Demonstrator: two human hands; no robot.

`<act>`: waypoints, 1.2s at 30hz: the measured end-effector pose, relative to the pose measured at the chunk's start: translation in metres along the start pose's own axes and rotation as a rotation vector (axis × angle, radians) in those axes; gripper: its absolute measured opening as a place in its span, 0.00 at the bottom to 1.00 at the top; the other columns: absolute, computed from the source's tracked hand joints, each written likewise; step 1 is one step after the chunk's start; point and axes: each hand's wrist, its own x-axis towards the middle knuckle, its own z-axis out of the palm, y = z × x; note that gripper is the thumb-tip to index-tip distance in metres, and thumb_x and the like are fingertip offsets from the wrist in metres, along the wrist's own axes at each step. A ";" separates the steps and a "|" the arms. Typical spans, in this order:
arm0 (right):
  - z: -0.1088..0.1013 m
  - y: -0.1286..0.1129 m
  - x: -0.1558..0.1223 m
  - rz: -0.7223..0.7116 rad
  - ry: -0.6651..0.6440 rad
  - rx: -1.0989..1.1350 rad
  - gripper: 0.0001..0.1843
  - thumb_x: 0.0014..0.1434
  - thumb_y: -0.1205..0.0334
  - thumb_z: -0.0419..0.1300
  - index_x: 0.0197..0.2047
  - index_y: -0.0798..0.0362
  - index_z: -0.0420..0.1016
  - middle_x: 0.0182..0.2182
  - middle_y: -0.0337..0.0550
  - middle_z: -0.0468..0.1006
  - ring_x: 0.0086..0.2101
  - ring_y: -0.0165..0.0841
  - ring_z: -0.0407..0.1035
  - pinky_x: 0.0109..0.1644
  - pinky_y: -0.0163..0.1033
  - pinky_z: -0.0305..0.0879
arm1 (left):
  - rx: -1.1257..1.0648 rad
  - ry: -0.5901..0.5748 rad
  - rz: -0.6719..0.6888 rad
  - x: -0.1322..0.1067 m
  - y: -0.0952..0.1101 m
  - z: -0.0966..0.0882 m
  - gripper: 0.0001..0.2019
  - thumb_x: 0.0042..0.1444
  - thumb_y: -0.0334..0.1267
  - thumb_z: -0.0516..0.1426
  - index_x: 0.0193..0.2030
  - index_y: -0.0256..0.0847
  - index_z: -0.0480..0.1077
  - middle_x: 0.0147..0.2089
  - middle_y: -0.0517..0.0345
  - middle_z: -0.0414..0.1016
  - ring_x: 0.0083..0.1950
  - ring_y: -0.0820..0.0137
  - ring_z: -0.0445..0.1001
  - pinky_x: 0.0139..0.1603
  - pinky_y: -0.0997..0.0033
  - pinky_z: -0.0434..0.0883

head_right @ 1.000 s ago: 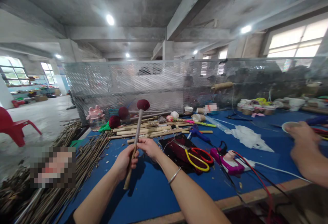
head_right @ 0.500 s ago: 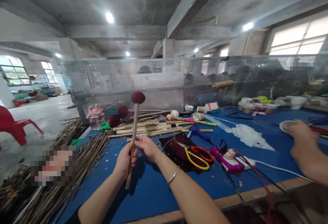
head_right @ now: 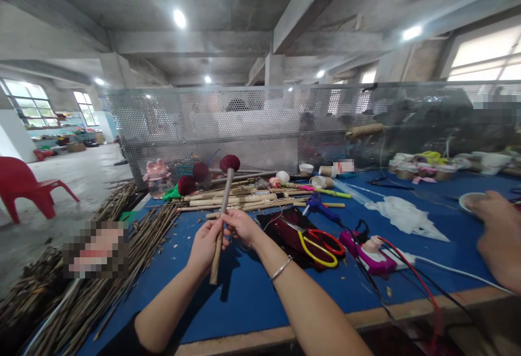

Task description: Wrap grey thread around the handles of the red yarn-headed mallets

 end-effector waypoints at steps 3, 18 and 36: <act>-0.002 0.002 0.000 -0.021 0.078 -0.083 0.16 0.47 0.52 0.62 0.28 0.57 0.65 0.15 0.32 0.64 0.14 0.21 0.52 0.16 0.29 0.42 | 0.182 -0.043 0.064 0.001 -0.005 -0.006 0.19 0.49 0.54 0.53 0.30 0.38 0.63 0.21 0.62 0.67 0.19 0.77 0.64 0.20 0.78 0.60; -0.019 -0.008 -0.007 -0.046 0.114 -0.272 0.17 0.47 0.50 0.61 0.27 0.56 0.65 0.16 0.33 0.65 0.16 0.23 0.57 0.20 0.31 0.51 | 0.186 -0.599 -0.272 0.030 0.009 -0.021 0.18 0.39 0.47 0.64 0.28 0.32 0.70 0.25 0.57 0.69 0.24 0.77 0.66 0.27 0.76 0.63; 0.000 -0.007 -0.007 -0.121 0.042 -0.154 0.18 0.45 0.52 0.64 0.31 0.56 0.63 0.20 0.32 0.66 0.21 0.22 0.59 0.26 0.30 0.54 | 0.017 -0.551 -0.319 0.019 0.009 -0.031 0.19 0.37 0.44 0.66 0.33 0.33 0.69 0.31 0.52 0.73 0.29 0.71 0.72 0.29 0.73 0.65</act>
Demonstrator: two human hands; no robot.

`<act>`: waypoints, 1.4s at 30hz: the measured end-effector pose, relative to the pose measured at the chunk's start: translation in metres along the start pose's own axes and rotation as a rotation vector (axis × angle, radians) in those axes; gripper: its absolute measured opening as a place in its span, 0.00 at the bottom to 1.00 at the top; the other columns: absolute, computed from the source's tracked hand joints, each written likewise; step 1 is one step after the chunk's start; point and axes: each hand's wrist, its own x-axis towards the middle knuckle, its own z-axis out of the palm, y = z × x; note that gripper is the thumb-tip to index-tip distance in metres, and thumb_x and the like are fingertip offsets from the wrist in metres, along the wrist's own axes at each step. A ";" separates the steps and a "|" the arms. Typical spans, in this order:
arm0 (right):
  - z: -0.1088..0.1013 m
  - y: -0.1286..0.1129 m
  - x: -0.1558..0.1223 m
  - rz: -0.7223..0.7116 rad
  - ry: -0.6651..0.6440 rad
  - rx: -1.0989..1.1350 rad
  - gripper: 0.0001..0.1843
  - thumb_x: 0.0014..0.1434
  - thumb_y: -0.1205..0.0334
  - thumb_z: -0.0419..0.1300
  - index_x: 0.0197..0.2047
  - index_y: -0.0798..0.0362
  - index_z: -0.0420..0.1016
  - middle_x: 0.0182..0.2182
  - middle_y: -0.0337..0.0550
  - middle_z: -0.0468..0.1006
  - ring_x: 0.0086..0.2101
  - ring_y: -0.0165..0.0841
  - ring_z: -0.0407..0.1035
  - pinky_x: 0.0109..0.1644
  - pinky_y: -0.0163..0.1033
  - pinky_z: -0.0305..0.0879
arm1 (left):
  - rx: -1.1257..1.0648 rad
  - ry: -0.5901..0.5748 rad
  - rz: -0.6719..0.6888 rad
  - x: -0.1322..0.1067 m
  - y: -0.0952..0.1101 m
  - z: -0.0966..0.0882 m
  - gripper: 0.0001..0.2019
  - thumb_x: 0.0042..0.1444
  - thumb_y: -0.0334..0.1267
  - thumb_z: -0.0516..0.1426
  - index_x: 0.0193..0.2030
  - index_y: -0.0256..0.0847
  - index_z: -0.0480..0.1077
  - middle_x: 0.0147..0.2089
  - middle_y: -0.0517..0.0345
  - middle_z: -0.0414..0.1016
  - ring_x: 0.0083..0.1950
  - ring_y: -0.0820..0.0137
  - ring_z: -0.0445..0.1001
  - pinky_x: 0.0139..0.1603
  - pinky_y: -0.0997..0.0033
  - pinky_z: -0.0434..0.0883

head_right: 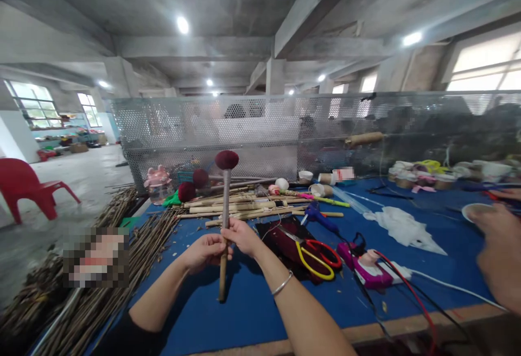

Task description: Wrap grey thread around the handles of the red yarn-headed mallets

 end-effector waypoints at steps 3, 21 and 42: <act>0.000 0.005 0.001 -0.004 0.063 -0.026 0.20 0.43 0.52 0.66 0.32 0.56 0.64 0.23 0.33 0.68 0.24 0.24 0.62 0.30 0.32 0.58 | 0.096 0.156 0.087 0.004 -0.005 0.003 0.20 0.34 0.43 0.67 0.28 0.34 0.65 0.20 0.63 0.66 0.18 0.79 0.63 0.21 0.78 0.59; -0.010 0.020 0.019 0.119 -0.037 0.104 0.19 0.44 0.54 0.66 0.34 0.56 0.64 0.24 0.34 0.68 0.25 0.24 0.63 0.31 0.31 0.58 | 0.172 0.289 0.055 0.010 -0.008 -0.006 0.21 0.34 0.45 0.67 0.27 0.34 0.64 0.19 0.63 0.66 0.18 0.79 0.63 0.20 0.79 0.59; -0.010 0.003 -0.001 0.172 -0.127 0.089 0.18 0.46 0.55 0.64 0.33 0.56 0.63 0.22 0.32 0.67 0.21 0.22 0.60 0.25 0.30 0.54 | 0.087 -0.014 -0.085 -0.004 0.002 -0.001 0.19 0.43 0.47 0.63 0.34 0.32 0.67 0.32 0.50 0.72 0.31 0.71 0.72 0.30 0.74 0.67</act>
